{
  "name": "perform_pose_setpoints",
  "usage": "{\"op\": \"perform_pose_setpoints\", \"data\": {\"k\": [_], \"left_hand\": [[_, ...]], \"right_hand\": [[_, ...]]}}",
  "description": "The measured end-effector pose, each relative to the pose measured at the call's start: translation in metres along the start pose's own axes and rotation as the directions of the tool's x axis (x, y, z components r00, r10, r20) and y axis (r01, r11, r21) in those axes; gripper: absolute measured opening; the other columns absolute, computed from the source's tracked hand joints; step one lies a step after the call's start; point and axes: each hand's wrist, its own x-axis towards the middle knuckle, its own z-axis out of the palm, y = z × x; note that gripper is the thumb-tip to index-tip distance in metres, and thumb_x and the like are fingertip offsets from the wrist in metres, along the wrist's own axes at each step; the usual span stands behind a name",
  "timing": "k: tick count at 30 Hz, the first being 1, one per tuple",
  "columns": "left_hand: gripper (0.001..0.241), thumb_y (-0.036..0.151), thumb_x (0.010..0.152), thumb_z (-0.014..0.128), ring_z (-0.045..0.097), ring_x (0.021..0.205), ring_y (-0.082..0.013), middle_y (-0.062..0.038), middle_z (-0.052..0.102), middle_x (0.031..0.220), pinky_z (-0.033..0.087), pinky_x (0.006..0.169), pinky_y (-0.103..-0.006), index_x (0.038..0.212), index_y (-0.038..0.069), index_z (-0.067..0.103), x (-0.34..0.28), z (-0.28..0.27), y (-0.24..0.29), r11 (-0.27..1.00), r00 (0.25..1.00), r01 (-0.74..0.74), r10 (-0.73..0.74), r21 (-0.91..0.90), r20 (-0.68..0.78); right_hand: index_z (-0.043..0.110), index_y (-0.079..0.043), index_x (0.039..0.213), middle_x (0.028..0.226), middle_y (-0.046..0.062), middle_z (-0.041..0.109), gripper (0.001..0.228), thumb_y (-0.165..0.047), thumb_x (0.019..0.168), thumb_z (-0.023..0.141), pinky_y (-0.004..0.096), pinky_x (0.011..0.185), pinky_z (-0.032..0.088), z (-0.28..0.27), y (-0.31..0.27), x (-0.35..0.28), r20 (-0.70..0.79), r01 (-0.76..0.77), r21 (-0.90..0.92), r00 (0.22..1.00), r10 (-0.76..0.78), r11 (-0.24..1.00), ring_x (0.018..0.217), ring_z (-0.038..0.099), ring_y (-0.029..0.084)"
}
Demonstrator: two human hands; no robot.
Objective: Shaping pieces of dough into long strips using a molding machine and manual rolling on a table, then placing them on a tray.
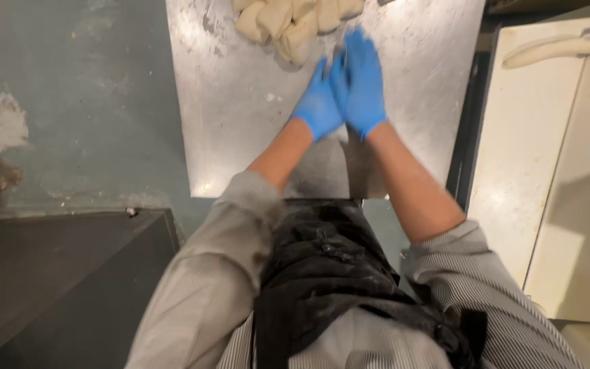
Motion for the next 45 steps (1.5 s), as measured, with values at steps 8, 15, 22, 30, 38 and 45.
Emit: {"op": "perform_pose_setpoints", "data": {"k": [8, 15, 22, 30, 38, 45], "left_hand": [[0.091, 0.065, 0.089, 0.050, 0.010, 0.156, -0.0355, -0.013, 0.015, 0.169, 0.011, 0.123, -0.0634, 0.160, 0.015, 0.023, -0.179, 0.018, 0.009, 0.831, 0.753, -0.524, 0.351, 0.185, 0.556], [0.114, 0.083, 0.077, 0.055, 0.005, 0.156, -0.0462, -0.017, 0.012, 0.171, 0.004, 0.115, -0.0786, 0.161, 0.013, 0.024, -0.061, -0.014, 0.021, 0.882, 0.951, -0.212, 0.088, 0.420, 0.297], [0.117, 0.077, 0.079, 0.059, 0.011, 0.157, -0.0385, -0.018, 0.017, 0.170, 0.009, 0.122, -0.0652, 0.161, 0.002, 0.024, -0.097, -0.007, 0.014, 0.846, 0.941, -0.311, 0.210, 0.434, 0.265], [0.098, 0.076, 0.085, 0.054, 0.012, 0.155, -0.0395, -0.012, 0.017, 0.171, 0.009, 0.114, -0.0793, 0.161, 0.018, 0.029, -0.165, 0.031, 0.016, 0.904, 0.964, -0.182, 0.086, 0.386, 0.252], [0.112, 0.077, 0.084, 0.060, 0.012, 0.156, -0.0451, -0.023, 0.014, 0.170, 0.006, 0.118, -0.0748, 0.163, 0.007, 0.024, -0.065, -0.013, 0.003, 0.926, 0.989, 0.144, -0.119, 0.349, -0.092], [0.111, 0.073, 0.081, 0.062, 0.015, 0.155, -0.0443, -0.021, 0.018, 0.168, 0.007, 0.117, -0.0734, 0.160, 0.004, 0.024, -0.224, 0.036, 0.004, 0.954, 0.997, -0.026, 0.001, 0.298, 0.083]], "right_hand": [[0.031, -0.001, 0.155, 0.167, 0.023, 0.017, 0.092, -0.063, 0.090, 0.051, 0.068, 0.121, 0.001, -0.022, -0.046, -0.194, 0.487, 0.103, -0.471, 0.858, 0.161, 0.876, 0.156, 0.013, 0.044], [0.031, 0.003, 0.161, 0.170, 0.028, 0.017, 0.082, -0.053, 0.104, 0.048, 0.072, 0.119, -0.001, -0.016, -0.021, -0.047, 0.087, -0.152, -0.646, 0.959, 0.271, 0.748, 0.156, 0.013, 0.051], [0.036, -0.004, 0.161, 0.170, 0.020, 0.024, 0.074, -0.045, 0.101, 0.047, 0.068, 0.123, 0.005, -0.050, -0.015, -0.083, 0.443, 0.197, -0.590, 0.889, 0.110, 0.783, 0.157, 0.020, 0.042], [0.031, -0.003, 0.155, 0.166, 0.024, 0.019, 0.094, -0.066, 0.088, 0.051, 0.071, 0.116, 0.003, -0.065, -0.007, -0.157, 0.542, 0.090, -0.595, 0.778, 0.316, 0.799, 0.154, 0.016, 0.043], [0.021, 0.012, 0.163, 0.172, 0.035, 0.011, 0.100, -0.062, 0.103, 0.052, 0.060, 0.130, 0.000, -0.093, 0.039, -0.054, 0.383, 0.120, -0.567, 0.914, 0.132, 0.815, 0.160, 0.007, 0.051], [0.021, 0.008, 0.157, 0.166, 0.031, 0.011, 0.109, -0.073, 0.089, 0.048, 0.056, 0.126, 0.007, -0.123, 0.047, -0.215, 0.570, 0.204, -0.517, 0.807, 0.156, 0.831, 0.155, 0.009, 0.046]]}}
